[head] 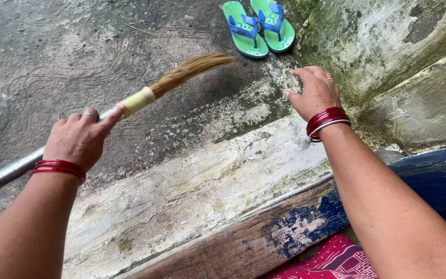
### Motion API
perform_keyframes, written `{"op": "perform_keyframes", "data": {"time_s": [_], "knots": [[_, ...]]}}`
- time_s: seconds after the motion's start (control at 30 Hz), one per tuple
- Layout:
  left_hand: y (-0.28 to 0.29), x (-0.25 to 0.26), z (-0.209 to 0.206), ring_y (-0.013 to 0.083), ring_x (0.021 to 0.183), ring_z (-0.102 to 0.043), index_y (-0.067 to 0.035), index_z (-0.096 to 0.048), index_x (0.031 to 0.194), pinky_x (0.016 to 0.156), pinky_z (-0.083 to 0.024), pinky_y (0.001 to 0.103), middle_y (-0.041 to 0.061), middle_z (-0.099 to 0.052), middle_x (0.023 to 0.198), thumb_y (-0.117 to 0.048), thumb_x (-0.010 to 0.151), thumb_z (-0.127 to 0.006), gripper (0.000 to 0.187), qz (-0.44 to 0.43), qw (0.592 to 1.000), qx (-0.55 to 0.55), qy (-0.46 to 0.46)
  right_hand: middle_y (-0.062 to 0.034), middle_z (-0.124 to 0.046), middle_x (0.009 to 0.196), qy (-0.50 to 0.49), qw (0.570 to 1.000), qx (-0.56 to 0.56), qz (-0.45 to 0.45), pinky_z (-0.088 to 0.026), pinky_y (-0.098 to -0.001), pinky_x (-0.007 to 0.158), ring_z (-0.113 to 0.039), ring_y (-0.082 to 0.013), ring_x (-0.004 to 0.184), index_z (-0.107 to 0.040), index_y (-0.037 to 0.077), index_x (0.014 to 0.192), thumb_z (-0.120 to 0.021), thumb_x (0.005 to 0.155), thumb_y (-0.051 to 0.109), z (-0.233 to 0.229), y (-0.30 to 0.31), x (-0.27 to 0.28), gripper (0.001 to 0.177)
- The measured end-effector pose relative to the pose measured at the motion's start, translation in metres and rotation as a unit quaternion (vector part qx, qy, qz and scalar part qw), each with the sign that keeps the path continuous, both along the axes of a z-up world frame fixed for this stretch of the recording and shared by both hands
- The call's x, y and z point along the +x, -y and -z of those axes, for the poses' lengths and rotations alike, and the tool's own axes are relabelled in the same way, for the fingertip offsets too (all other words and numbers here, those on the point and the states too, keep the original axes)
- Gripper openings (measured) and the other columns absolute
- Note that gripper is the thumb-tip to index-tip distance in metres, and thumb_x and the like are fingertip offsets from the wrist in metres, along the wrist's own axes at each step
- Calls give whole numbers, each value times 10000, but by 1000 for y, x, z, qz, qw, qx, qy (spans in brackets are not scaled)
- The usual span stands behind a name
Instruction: The person folds an artificial grass mat, sets it aside, and then uses a broom to sweep the floor area where the mat was located.
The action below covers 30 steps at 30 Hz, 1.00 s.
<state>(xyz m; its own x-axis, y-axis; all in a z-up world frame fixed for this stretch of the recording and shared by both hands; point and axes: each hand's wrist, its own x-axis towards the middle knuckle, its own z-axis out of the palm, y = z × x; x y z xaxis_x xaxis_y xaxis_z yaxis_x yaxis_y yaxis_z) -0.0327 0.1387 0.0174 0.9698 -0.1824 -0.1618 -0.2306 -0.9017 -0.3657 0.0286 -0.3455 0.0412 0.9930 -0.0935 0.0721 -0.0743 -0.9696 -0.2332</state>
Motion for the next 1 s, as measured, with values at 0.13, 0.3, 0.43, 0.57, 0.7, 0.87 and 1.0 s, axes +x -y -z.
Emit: {"op": "perform_keyframes", "data": {"time_s": [0.13,0.3,0.43,0.57,0.7,0.87,1.0], "knots": [[5,-4,0,202,859,-705,-481,-264,1574,665,-632,292,115,-641,1189,-145,1036,-414,651,66,994,4,-92,-116,-492,1462,-28,999,10,-27,-361,-500,1119,-452,-316,1350,-620,196,1336,-777,852,301,-5,-27,-5,520],[34,14,-13,258,812,-720,-333,-364,1570,653,-633,370,162,-677,1098,-124,1111,-436,510,-75,987,-144,-4,-116,-504,1461,-67,994,36,-80,-383,-482,1141,-477,-304,1358,-604,192,1360,-746,875,310,-13,-63,-13,520],[43,64,-44,269,869,-670,-193,-452,1438,673,-581,408,201,-676,1125,-115,1041,-640,446,-126,856,-444,235,-105,-514,1463,-79,981,88,-152,-415,-490,1116,-502,-286,1344,-582,193,1374,-707,902,370,-22,-102,-18,519],[27,95,-97,160,783,-774,-168,-304,1414,635,-650,288,116,-631,1182,-120,990,-639,543,-178,587,-741,272,-130,-539,1466,-51,944,153,-287,-434,-502,1088,-518,-293,1348,-525,177,1436,-633,992,464,-37,-149,-33,540],[23,87,-124,276,746,-727,-112,-239,1351,607,-691,404,179,-606,1080,-105,973,-636,549,-269,311,-879,242,-132,-595,1349,-34,934,146,-324,-469,-502,1033,-592,-284,1231,-444,185,1483,-621,963,496,-57,-183,-51,631],[66,45,-88,313,815,-725,-64,-436,1251,721,-674,553,176,-619,1122,-156,988,-545,299,-378,131,-911,100,-111,-658,1118,119,928,-12,-353,-545,-500,828,-664,-283,992,-423,181,1500,-726,860,357,-65,-186,-48,730],[65,4,-90,314,927,-746,-44,-569,1191,809,-652,426,196,-707,1120,-377,1026,-554,373,-426,548,-691,-200,-12,-661,961,37,942,-50,-330,-550,-330,639,-651,-179,773,-503,365,1464,-570,1003,73,-43,-180,-43,550]]}}
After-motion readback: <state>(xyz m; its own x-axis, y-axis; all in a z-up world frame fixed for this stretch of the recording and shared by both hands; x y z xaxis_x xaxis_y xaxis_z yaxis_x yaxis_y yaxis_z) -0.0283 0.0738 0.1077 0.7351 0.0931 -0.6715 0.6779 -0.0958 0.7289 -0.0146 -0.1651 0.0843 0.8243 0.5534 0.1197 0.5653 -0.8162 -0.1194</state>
